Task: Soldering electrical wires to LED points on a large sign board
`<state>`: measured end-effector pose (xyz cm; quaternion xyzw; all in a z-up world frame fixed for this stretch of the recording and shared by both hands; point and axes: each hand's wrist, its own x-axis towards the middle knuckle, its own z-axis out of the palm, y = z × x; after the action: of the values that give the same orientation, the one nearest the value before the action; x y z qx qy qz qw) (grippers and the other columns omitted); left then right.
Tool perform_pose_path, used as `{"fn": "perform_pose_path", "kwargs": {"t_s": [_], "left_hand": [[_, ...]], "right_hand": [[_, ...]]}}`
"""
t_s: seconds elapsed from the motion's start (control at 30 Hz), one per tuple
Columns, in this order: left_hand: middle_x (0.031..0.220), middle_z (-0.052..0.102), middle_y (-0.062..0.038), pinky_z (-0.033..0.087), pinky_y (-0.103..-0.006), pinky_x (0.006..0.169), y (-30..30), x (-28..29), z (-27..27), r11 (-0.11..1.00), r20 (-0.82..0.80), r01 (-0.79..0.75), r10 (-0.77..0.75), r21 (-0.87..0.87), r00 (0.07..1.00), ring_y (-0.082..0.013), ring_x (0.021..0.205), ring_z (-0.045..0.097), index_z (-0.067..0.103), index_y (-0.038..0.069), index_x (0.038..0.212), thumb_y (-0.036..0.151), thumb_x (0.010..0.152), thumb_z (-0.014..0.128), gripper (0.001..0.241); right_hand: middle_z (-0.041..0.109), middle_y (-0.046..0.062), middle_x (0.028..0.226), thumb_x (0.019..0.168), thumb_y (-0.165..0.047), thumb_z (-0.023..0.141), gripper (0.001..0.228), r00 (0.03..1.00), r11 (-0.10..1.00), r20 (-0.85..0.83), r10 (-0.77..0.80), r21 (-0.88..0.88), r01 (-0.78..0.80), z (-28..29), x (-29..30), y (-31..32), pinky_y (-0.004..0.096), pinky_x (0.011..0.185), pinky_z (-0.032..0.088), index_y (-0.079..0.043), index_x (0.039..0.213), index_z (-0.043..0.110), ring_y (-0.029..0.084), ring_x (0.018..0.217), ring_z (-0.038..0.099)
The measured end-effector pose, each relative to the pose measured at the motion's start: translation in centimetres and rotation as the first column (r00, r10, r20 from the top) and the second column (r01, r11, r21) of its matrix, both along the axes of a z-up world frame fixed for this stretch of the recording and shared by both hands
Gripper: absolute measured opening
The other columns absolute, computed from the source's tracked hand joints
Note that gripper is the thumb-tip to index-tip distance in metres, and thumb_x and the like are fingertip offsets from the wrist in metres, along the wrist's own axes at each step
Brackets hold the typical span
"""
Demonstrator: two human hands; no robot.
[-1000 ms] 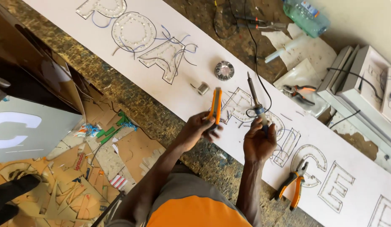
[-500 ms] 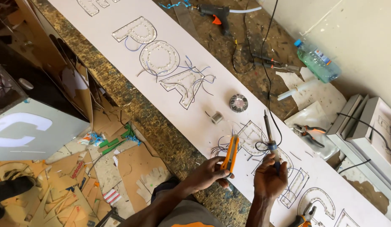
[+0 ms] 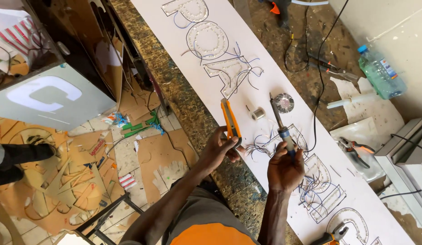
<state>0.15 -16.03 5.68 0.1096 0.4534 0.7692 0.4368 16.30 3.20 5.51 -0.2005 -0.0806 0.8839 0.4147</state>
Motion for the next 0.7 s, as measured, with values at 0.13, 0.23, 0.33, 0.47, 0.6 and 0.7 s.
{"fn": "perform_pose_path", "kwargs": {"t_s": [0.13,0.23,0.33,0.47,0.6,0.7], "left_hand": [[0.098,0.080,-0.028,0.073,-0.0345,0.061,-1.4,2.4,-1.4,1.000,-0.001,-0.018,0.018,-0.013,1.000,-0.0280,0.073,0.084,0.040,-0.012,0.154,0.040,0.111,0.077,0.076],[0.098,0.081,-0.029,0.073,-0.0337,0.062,-1.4,4.1,-1.2,0.998,-0.015,-0.051,0.051,-0.021,0.999,-0.0280,0.074,0.084,0.041,-0.011,0.152,0.044,0.112,0.075,0.076],[0.101,0.082,-0.031,0.074,-0.0347,0.067,-3.1,7.6,0.7,0.996,0.019,-0.062,0.063,-0.062,0.998,-0.0278,0.080,0.086,0.051,-0.015,0.147,0.040,0.112,0.075,0.068],[0.101,0.082,-0.032,0.074,-0.0362,0.069,-4.6,9.8,0.4,0.981,0.022,-0.180,0.182,-0.069,0.983,-0.0299,0.082,0.086,0.054,-0.014,0.144,0.036,0.111,0.076,0.064],[0.102,0.081,-0.033,0.073,-0.0360,0.072,-7.9,11.2,-0.8,0.907,0.021,-0.409,0.413,-0.098,0.910,-0.0285,0.084,0.086,0.054,-0.014,0.137,0.040,0.111,0.076,0.063],[0.099,0.083,-0.032,0.072,-0.0342,0.069,-11.3,13.1,0.3,0.814,-0.002,-0.573,0.575,-0.094,0.818,-0.0272,0.078,0.085,0.057,-0.014,0.134,0.039,0.113,0.073,0.059]], "right_hand": [[0.079,0.014,0.112,0.115,-0.019,0.067,0.022,0.997,0.997,-0.053,0.050,-0.052,-0.052,1.3,0.5,-1.9,0.030,0.095,0.074,0.001,0.115,0.077,0.037,0.121,0.080],[0.079,0.018,0.112,0.114,-0.017,0.068,0.022,0.992,0.994,-0.079,0.096,-0.054,-0.100,0.5,1.1,-1.6,0.032,0.096,0.074,0.002,0.115,0.079,0.040,0.120,0.080],[0.078,0.022,0.113,0.113,-0.018,0.069,0.022,0.996,0.990,-0.045,0.083,-0.112,-0.088,-0.7,3.7,-2.4,0.033,0.094,0.074,0.003,0.115,0.078,0.040,0.117,0.081],[0.076,0.020,0.114,0.114,-0.019,0.067,0.020,0.987,0.984,-0.053,0.153,-0.087,-0.157,0.0,4.3,-3.6,0.035,0.095,0.075,0.001,0.117,0.073,0.040,0.118,0.081],[0.076,0.015,0.117,0.115,-0.022,0.068,0.019,0.959,0.959,-0.033,0.282,-0.019,-0.283,-2.2,4.8,-4.4,0.032,0.098,0.073,-0.003,0.118,0.071,0.036,0.123,0.080],[0.075,0.015,0.128,0.115,-0.025,0.069,0.019,0.927,0.919,0.014,0.375,0.123,-0.374,-2.1,4.1,-7.3,0.029,0.098,0.074,-0.006,0.118,0.071,0.036,0.123,0.080]]}}
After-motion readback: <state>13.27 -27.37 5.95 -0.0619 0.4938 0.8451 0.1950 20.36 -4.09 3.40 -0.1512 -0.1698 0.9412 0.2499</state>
